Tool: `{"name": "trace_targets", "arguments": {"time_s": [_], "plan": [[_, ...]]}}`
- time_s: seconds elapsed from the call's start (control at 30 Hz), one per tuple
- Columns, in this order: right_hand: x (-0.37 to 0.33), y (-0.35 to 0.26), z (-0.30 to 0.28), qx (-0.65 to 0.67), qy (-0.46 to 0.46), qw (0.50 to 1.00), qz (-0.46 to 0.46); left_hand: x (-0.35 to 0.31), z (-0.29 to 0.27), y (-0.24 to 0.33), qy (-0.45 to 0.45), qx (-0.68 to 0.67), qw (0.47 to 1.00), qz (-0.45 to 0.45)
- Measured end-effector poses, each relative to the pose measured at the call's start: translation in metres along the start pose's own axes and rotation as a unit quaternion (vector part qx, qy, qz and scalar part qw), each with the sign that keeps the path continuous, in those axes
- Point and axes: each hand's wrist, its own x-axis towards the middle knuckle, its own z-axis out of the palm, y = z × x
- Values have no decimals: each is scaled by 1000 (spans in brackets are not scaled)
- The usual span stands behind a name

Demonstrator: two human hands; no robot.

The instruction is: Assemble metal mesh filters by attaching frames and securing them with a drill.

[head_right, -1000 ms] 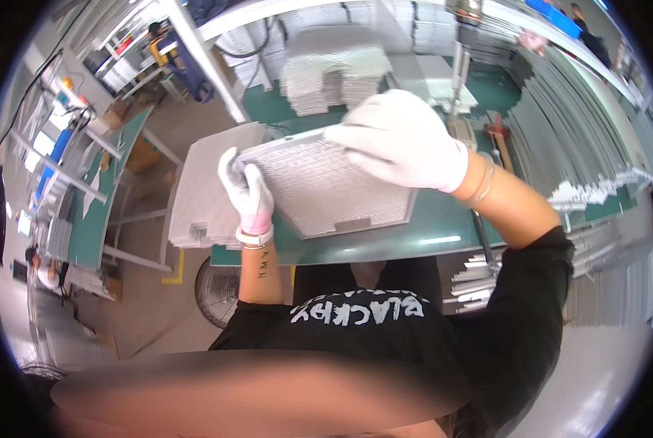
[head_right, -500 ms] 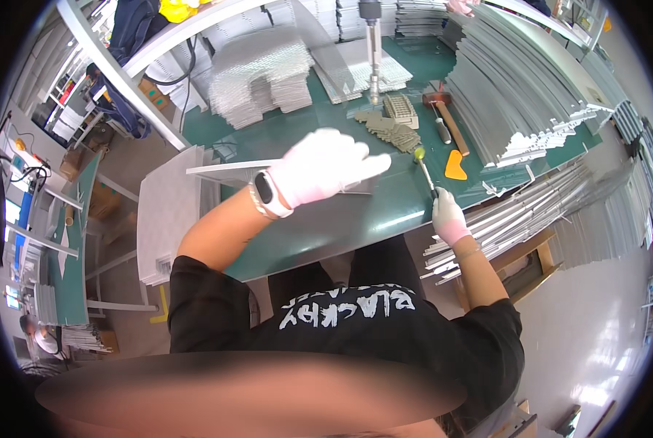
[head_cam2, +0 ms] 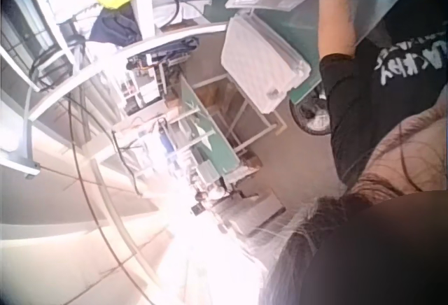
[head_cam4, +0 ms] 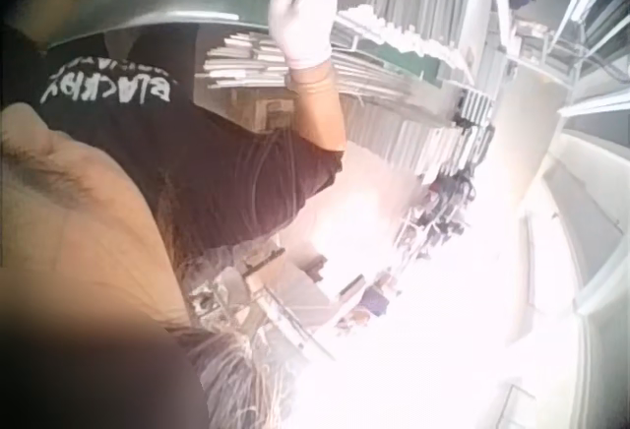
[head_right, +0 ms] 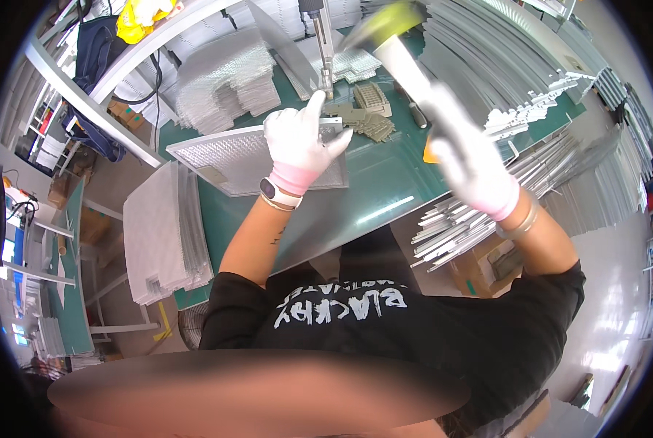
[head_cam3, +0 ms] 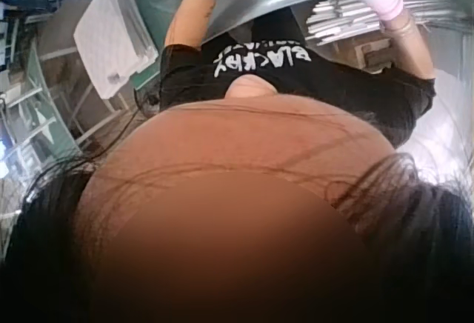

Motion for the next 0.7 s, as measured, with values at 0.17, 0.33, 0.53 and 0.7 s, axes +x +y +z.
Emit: {"name": "trace_targets", "arguments": {"time_s": [0.17, 0.33, 0.53, 0.7], "plan": [[1, -3, -3, 7, -148, 988, 36, 1, -1, 2, -18, -14, 1000, -21], [-9, -12, 2, 49, -62, 991, 112, 1, 1, 6, 7, -14, 1000, -19], [-58, 26, 39, 96, -145, 948, 266, 10, -11, 8, 45, -24, 998, 25], [-94, 80, 120, -55, -248, 935, 249, -4, -39, 20, -7, -83, 992, 92]]}}
